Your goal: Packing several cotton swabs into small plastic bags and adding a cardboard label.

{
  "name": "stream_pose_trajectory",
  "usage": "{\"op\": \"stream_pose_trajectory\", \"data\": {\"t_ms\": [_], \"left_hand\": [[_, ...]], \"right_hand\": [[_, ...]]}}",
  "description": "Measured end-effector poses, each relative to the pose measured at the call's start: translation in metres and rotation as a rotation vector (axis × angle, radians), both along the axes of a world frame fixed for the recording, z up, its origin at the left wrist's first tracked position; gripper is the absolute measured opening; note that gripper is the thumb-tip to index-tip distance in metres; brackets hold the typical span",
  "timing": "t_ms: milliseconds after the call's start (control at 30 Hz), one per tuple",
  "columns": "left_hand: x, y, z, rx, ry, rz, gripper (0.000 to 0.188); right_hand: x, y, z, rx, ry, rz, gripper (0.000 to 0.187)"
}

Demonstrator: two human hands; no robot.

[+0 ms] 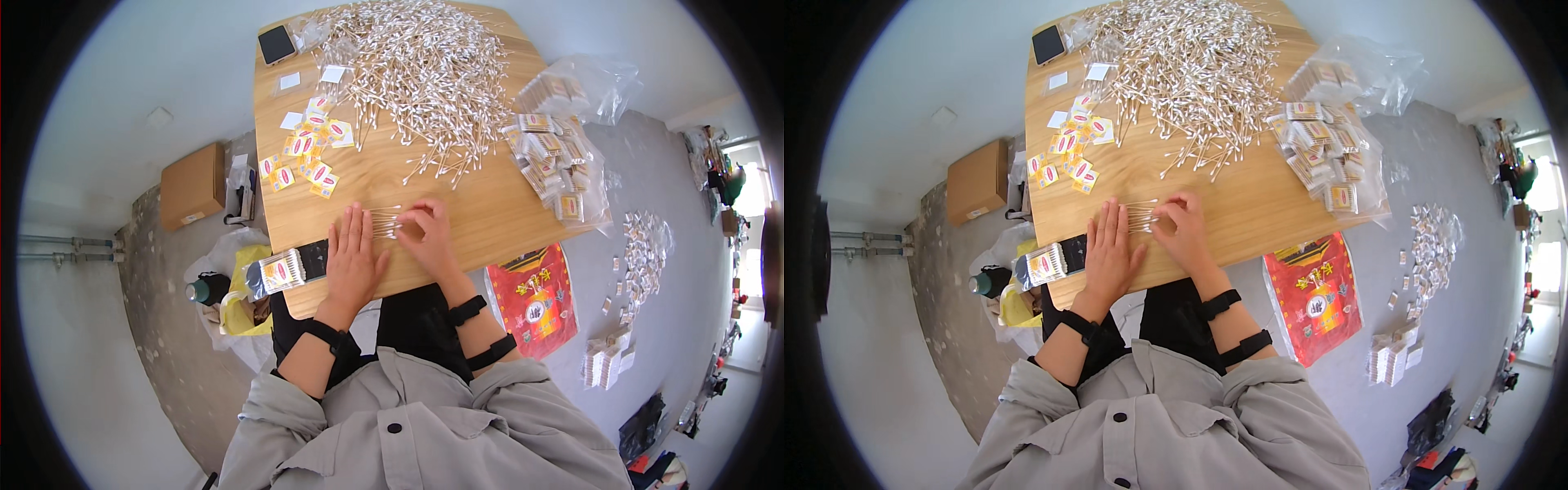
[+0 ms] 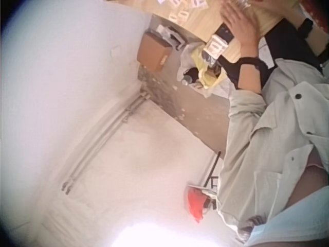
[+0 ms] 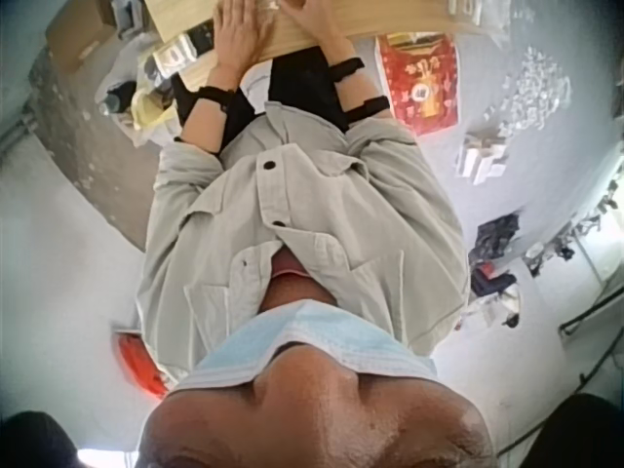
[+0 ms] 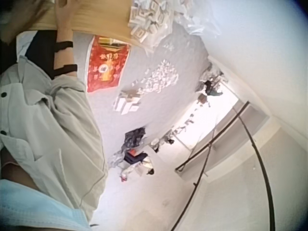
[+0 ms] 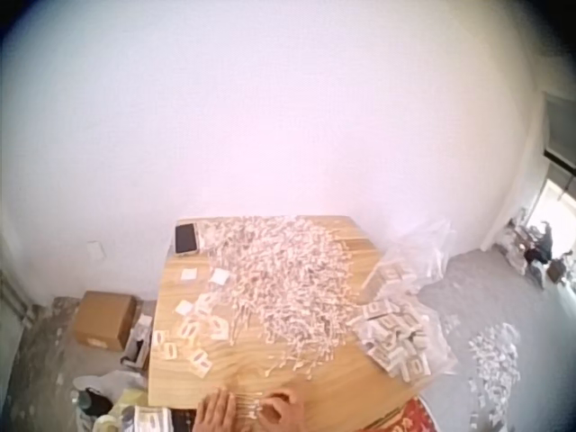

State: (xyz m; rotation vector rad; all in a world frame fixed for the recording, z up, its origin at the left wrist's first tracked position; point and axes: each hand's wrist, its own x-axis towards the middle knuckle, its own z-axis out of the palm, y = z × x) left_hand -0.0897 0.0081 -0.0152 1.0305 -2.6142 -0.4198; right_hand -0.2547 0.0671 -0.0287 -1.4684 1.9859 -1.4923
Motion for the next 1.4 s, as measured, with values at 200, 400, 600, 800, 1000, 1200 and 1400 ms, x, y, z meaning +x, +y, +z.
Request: {"op": "stream_pose_trajectory", "data": {"t_ms": [200, 400, 600, 800, 1000, 1200, 1400], "left_hand": [[-0.002, -0.001, -0.006, -0.047, -0.058, 0.007, 0.076], [-0.002, 0.0, -0.005, -0.056, -0.075, 0.009, 0.076], [-0.001, 0.0, -0.005, -0.052, -0.094, 0.006, 0.077], [-0.002, 0.0, -0.005, -0.045, -0.096, 0.005, 0.077], [-0.002, -0.001, -0.005, -0.041, -0.108, 0.004, 0.077], [-0.001, 0.0, -0.004, -0.05, -0.124, 0.005, 0.076], [-0.001, 0.002, 0.001, -0.046, -0.089, -0.008, 0.074]], "right_hand": [[0.0, 0.003, 0.003, 0.054, 0.004, 0.129, 0.024], [-0.001, 0.002, 0.002, 0.064, 0.008, 0.154, 0.02], [0.0, 0.003, 0.008, 0.079, 0.02, 0.171, 0.019], [0.002, 0.003, 0.006, 0.068, 0.061, 0.161, 0.016], [0.003, 0.0, 0.003, 0.068, 0.085, 0.132, 0.014], [0.011, -0.004, 0.0, -0.023, 0.052, -0.045, 0.015], [0.009, -0.005, -0.004, -0.033, 0.081, -0.115, 0.015]]}}
